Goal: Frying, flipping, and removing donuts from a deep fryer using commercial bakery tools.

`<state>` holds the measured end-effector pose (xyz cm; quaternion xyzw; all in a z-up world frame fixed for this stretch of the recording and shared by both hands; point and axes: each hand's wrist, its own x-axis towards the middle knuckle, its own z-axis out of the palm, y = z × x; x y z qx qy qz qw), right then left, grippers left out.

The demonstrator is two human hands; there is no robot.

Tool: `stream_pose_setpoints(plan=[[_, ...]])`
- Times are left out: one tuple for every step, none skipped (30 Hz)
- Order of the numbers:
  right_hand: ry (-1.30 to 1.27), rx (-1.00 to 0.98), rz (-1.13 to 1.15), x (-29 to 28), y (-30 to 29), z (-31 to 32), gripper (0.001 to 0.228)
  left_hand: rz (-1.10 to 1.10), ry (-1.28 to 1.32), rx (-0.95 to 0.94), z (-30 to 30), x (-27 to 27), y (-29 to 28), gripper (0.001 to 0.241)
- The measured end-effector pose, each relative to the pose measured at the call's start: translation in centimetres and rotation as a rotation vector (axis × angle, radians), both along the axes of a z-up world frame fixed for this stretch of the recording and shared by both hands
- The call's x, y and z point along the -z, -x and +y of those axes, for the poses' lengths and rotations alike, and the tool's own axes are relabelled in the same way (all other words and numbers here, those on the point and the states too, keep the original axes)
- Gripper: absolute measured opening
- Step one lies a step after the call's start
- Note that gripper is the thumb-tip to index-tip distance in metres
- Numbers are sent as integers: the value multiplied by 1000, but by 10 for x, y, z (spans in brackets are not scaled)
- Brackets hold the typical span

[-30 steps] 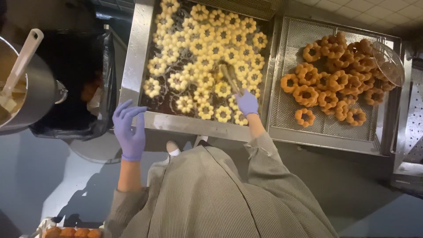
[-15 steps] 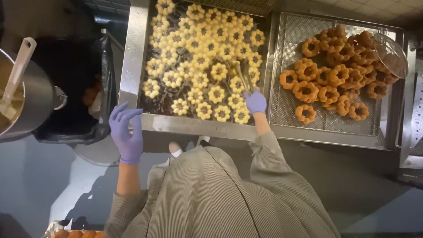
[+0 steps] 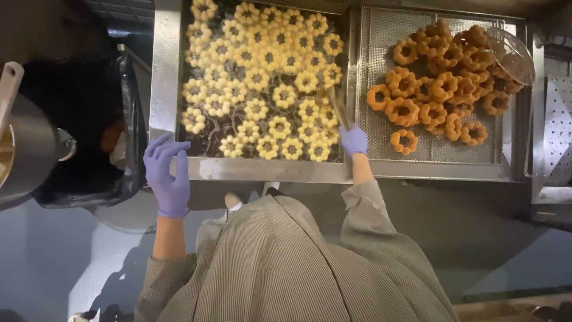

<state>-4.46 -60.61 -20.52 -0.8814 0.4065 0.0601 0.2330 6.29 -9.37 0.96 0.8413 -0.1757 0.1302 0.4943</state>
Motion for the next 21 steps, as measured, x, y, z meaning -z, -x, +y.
stream_pose_setpoints(plan=[[-24, 50, -71, -18, 9, 3, 55, 7, 8, -6, -1, 0, -1, 15], [-24, 55, -67, -30, 21, 4, 55, 10, 9, 0, 0, 1, -1, 15], [1, 42, -44, -42, 32, 5, 56, -1, -3, 7, 0, 2, -1, 14], [25, 29, -22, -53, 42, 5, 57, -14, -15, 15, 0, 2, -2, 14], [25, 35, -20, -54, 51, 4, 57, -12, -15, 21, 0, 3, -2, 14], [63, -22, 72, -54, 60, 3, 57, -8, -6, 24, -1, 3, -3, 14], [101, -79, 166, -55, 69, 2, 58, -3, 3, 27, -1, 3, -4, 14], [100, -72, 169, -54, 74, 5, 58, 0, 3, 35, -2, 3, -6, 14], [110, -102, 253, -54, 79, 8, 60, -7, 5, 53, -2, 2, -7, 15], [122, -132, 337, -53, 84, 10, 62, -14, 7, 70, -3, 2, -9, 15], [122, -126, 340, -51, 82, 18, 62, -11, 8, 76, -4, 3, -9, 15], [81, -156, 363, -49, 80, 26, 54, 6, 30, 85, -6, 4, -10, 14], [41, -185, 386, -48, 79, 34, 46, 24, 52, 93, -7, 4, -10, 14], [41, -181, 385, -40, 76, 37, 46, 23, 54, 97, -9, 4, -11, 14], [50, -143, 388, -33, 74, 39, 52, 11, 47, 104, -11, 4, -12, 14], [57, -106, 396, -25, 74, 43, 58, 3, 38, 111, -12, 4, -11, 15], [55, -101, 399, -18, 79, 38, 58, 6, 37, 116, -12, 5, -10, 15], [16, -131, 311, -11, 82, 32, 61, 5, 40, 125, -13, 6, -11, 14], [-23, -161, 223, -3, 84, 25, 64, 4, 42, 134, -14, 6, -11, 14], [-23, -159, 223, -9, 90, 21, 64, 3, 42, 136, -13, 6, -11, 14], [-93, -126, 188, -15, 95, 17, 64, 5, 34, 132, -13, 6, -12, 14]])
